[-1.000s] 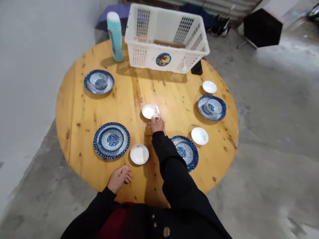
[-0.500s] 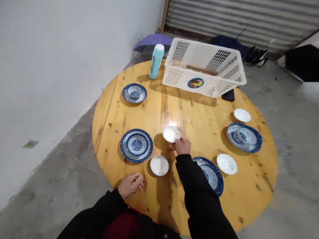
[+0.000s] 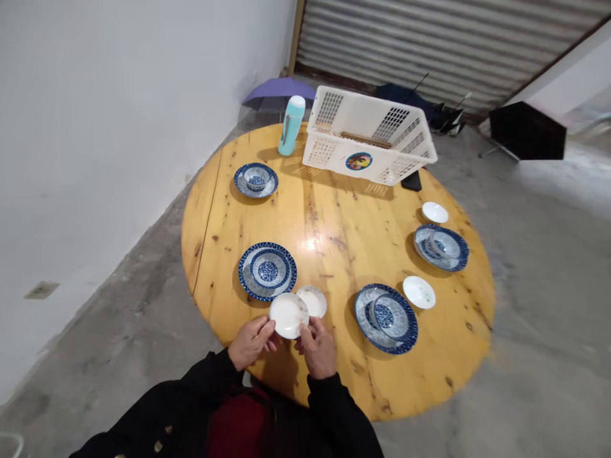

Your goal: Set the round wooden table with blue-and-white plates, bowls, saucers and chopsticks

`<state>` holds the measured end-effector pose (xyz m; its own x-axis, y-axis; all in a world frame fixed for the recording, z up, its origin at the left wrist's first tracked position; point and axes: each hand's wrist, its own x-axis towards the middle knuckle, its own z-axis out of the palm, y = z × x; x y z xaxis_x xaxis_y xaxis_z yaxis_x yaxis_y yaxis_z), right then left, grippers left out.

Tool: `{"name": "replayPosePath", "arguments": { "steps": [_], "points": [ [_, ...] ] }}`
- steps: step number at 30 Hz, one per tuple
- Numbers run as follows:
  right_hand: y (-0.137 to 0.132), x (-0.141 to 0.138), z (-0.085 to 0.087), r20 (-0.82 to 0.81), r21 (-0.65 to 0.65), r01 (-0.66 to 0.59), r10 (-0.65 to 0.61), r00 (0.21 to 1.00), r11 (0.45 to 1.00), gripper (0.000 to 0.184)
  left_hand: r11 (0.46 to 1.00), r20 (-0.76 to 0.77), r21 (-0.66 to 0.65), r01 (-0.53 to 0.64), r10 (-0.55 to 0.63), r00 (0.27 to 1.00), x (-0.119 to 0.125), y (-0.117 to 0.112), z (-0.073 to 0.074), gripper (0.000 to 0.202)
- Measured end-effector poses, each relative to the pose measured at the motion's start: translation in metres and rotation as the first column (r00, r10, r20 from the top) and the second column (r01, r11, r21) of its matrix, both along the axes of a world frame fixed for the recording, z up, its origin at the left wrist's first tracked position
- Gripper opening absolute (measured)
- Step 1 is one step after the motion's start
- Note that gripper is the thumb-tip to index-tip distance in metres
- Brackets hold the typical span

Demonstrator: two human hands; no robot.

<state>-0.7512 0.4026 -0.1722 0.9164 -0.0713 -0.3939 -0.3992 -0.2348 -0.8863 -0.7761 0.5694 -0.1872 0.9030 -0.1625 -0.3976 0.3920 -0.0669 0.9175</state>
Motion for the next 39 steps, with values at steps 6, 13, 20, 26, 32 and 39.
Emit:
{"name": "replayPosePath", "arguments": {
  "steps": [6,13,20,26,32,39],
  "points": [
    [0.006,-0.038,-0.007,0.047,-0.012,-0.017,0.017,0.999,1.0,0.036,0.995,-0.049,0.086,-0.041,0.045,0.998,-0.03,0.004,0.005,0.045],
    [0.006,-0.083,-0.023,0.09,-0.068,-0.031,0.037,0.995,0.997,0.039,0.968,-0.046,0.159,-0.195,0.204,0.978,-0.073,-0.001,0.001,0.044],
    [0.022,-0.094,-0.018,0.054,0.064,-0.052,0.049,0.997,0.997,0.036,0.947,0.05,0.229,-0.227,0.222,0.974,-0.078,0.02,0.01,0.041],
    [0.063,-0.071,-0.009,0.103,0.039,-0.04,0.036,0.994,0.998,0.034,0.975,0.001,0.123,-0.187,0.188,0.982,-0.057,0.067,0.021,0.046],
    [0.175,-0.055,-0.009,0.143,0.046,-0.035,0.028,0.989,0.998,0.028,0.969,0.033,0.155,-0.19,0.187,0.982,-0.041,0.177,0.029,0.047],
    [0.268,-0.049,-0.008,0.066,0.061,0.001,-0.005,0.998,0.998,0.033,0.969,0.018,0.224,-0.104,0.103,0.995,-0.012,0.27,0.025,0.037]
  ]
}}
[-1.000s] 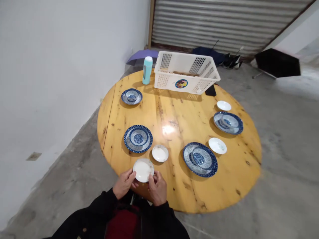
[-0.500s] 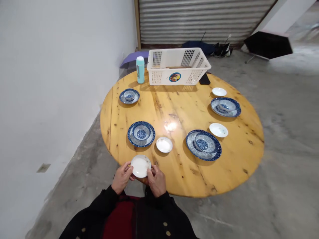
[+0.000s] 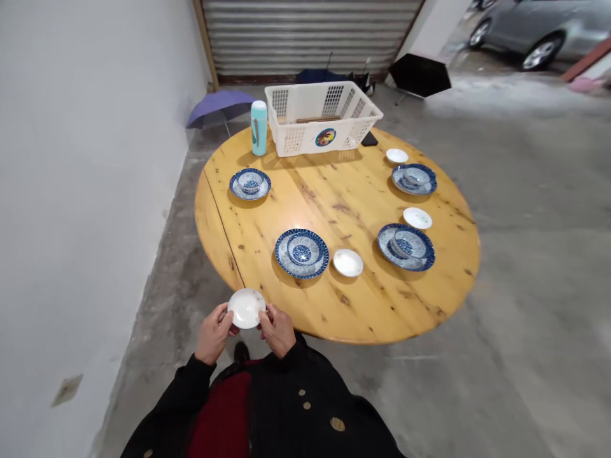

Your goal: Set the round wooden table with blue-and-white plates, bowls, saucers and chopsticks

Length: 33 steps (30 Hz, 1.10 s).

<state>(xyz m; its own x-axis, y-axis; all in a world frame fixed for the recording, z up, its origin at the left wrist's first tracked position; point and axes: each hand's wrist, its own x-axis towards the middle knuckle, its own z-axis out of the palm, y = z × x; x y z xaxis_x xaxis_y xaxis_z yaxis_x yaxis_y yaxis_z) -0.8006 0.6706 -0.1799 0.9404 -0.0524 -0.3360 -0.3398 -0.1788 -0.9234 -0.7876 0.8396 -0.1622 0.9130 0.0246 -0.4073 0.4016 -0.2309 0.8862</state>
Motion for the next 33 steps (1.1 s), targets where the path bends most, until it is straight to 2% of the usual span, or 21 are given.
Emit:
{"name": "replayPosePath", "arguments": {
  "steps": [3,8,12,15,20,24,28,33],
  "points": [
    [0.003,0.006,-0.004,-0.016,-0.038,0.057,-0.058,0.998,0.998,0.035,0.997,-0.003,-0.013,0.081,-0.081,0.997,0.018,0.004,-0.011,0.038],
    [-0.01,0.033,-0.011,-0.008,-0.052,0.114,-0.115,0.993,0.992,0.036,0.993,-0.007,-0.004,0.119,-0.119,0.993,0.053,-0.01,-0.026,0.043],
    [-0.016,0.066,-0.011,-0.003,0.024,0.126,-0.126,0.992,0.992,0.041,0.994,-0.043,-0.044,0.104,-0.106,0.993,0.085,-0.023,-0.024,0.055],
    [-0.018,0.091,-0.009,0.037,0.006,0.123,-0.124,0.992,0.992,0.042,0.993,-0.05,-0.087,0.083,-0.087,0.995,0.11,-0.029,-0.019,0.06],
    [-0.02,0.128,-0.008,0.05,0.008,0.187,-0.187,0.981,0.982,0.047,0.988,-0.005,-0.108,0.109,-0.11,0.994,0.156,-0.036,-0.017,0.057],
    [-0.018,0.157,-0.008,0.053,0.006,0.249,-0.249,0.967,0.968,0.045,0.985,0.025,-0.107,0.138,-0.137,0.99,0.199,-0.041,-0.022,0.055],
    [-0.01,0.191,-0.014,0.025,0.005,0.363,-0.363,0.932,0.932,0.042,0.978,0.067,-0.072,0.196,-0.192,0.979,0.247,-0.044,-0.031,0.046],
    [0.005,0.238,-0.024,-0.048,-0.005,0.531,-0.531,0.846,0.847,0.043,0.968,0.031,-0.078,0.238,-0.236,0.971,0.305,-0.049,-0.044,0.028]
  ]
}}
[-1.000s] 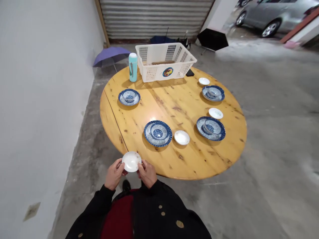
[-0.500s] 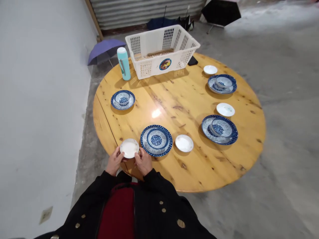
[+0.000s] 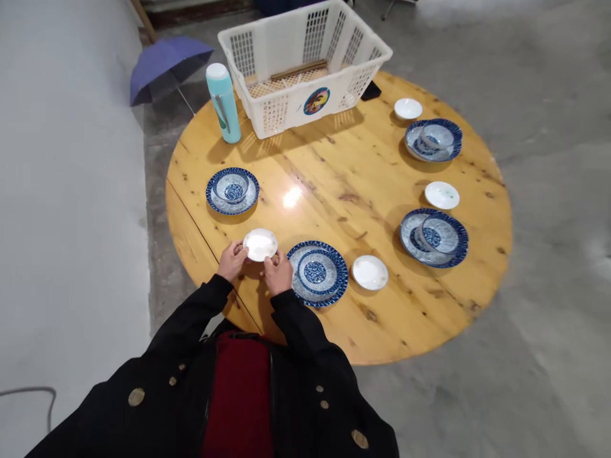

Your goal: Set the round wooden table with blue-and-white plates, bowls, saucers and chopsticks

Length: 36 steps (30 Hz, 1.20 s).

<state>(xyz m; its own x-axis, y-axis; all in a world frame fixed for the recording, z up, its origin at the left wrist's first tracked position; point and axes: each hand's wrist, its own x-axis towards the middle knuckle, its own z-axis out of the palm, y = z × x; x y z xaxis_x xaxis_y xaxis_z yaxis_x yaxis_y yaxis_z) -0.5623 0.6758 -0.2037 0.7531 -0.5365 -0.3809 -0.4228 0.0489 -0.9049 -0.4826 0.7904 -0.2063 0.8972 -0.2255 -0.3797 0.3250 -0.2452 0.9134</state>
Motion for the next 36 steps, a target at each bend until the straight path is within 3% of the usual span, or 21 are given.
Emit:
{"name": "replayPosePath", "arguments": {
  "steps": [6,11,19,26,36],
  "points": [
    [0.005,0.042,-0.019,-0.048,-0.018,0.12,-0.121,0.992,0.993,0.039,0.997,0.063,0.044,0.066,-0.069,0.996,0.048,-0.01,-0.02,0.021],
    [0.006,0.06,-0.032,-0.087,-0.059,0.181,-0.186,0.979,0.982,0.038,0.966,0.148,0.203,0.16,-0.192,0.97,0.067,-0.015,-0.026,0.023],
    [0.008,0.071,-0.032,-0.118,-0.066,0.196,-0.203,0.972,0.978,0.026,0.825,0.18,0.496,0.272,-0.404,0.897,0.083,-0.019,-0.013,0.026],
    [0.01,0.077,-0.031,-0.14,-0.08,0.203,-0.213,0.967,0.976,0.025,0.698,0.121,0.654,0.293,-0.479,0.87,0.087,-0.02,-0.008,0.032],
    [0.007,0.076,-0.036,-0.157,-0.12,0.121,-0.14,0.978,0.985,0.023,0.714,0.126,0.641,0.281,-0.459,0.88,0.09,-0.018,-0.008,0.033]
  ]
}}
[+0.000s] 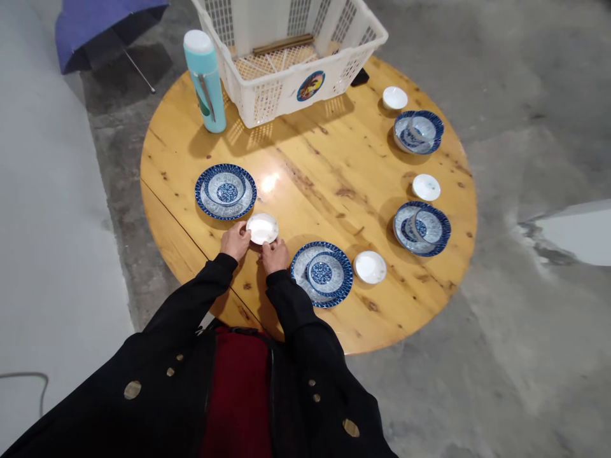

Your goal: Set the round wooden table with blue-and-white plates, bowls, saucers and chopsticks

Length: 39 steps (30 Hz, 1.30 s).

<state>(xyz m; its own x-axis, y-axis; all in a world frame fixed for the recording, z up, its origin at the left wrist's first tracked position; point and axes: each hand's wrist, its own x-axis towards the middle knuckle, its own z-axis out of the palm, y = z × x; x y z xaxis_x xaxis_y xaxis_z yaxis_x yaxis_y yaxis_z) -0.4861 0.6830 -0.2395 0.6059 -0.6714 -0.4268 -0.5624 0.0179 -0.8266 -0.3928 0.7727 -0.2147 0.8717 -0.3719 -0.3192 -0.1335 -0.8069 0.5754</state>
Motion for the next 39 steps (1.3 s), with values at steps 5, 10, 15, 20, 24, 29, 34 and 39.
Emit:
{"name": "replayPosePath", "arguments": {
  "steps": [5,10,15,20,24,29,34,39],
  "points": [
    [-0.003,0.0,-0.005,-0.016,-0.007,-0.023,0.023,1.0,1.0,0.028,1.0,-0.002,-0.009,-0.01,0.01,1.0,-0.001,0.0,-0.001,0.032],
    [-0.005,-0.001,-0.007,-0.028,-0.027,-0.042,0.041,0.999,0.999,0.03,1.0,0.002,-0.017,-0.016,0.017,1.0,-0.001,0.0,-0.002,0.032],
    [-0.005,-0.001,-0.008,-0.032,-0.062,-0.052,0.05,0.998,0.997,0.027,0.999,-0.005,-0.039,-0.02,0.02,1.0,0.0,0.001,-0.002,0.033],
    [-0.005,0.001,-0.009,-0.041,-0.103,-0.061,0.057,0.998,0.993,0.022,0.999,0.003,-0.037,-0.023,0.023,1.0,0.001,0.001,-0.002,0.033],
    [-0.005,0.003,-0.008,-0.036,-0.11,-0.057,0.054,0.998,0.992,0.019,0.999,0.012,-0.035,-0.028,0.029,1.0,0.002,0.0,-0.002,0.033],
    [-0.002,0.002,-0.003,0.003,-0.035,-0.044,0.044,0.999,0.998,0.024,0.998,0.007,-0.051,-0.033,0.034,0.999,0.001,0.001,-0.002,0.032],
    [0.009,-0.003,0.002,0.057,0.112,0.053,-0.059,0.997,0.992,0.046,0.992,-0.006,-0.113,-0.056,0.055,0.998,-0.004,0.016,-0.004,0.034],
    [0.028,-0.037,0.013,0.093,0.183,0.03,-0.048,0.995,0.983,0.047,0.98,-0.071,-0.187,-0.069,0.057,0.996,-0.017,0.044,-0.007,0.035]
  ]
}}
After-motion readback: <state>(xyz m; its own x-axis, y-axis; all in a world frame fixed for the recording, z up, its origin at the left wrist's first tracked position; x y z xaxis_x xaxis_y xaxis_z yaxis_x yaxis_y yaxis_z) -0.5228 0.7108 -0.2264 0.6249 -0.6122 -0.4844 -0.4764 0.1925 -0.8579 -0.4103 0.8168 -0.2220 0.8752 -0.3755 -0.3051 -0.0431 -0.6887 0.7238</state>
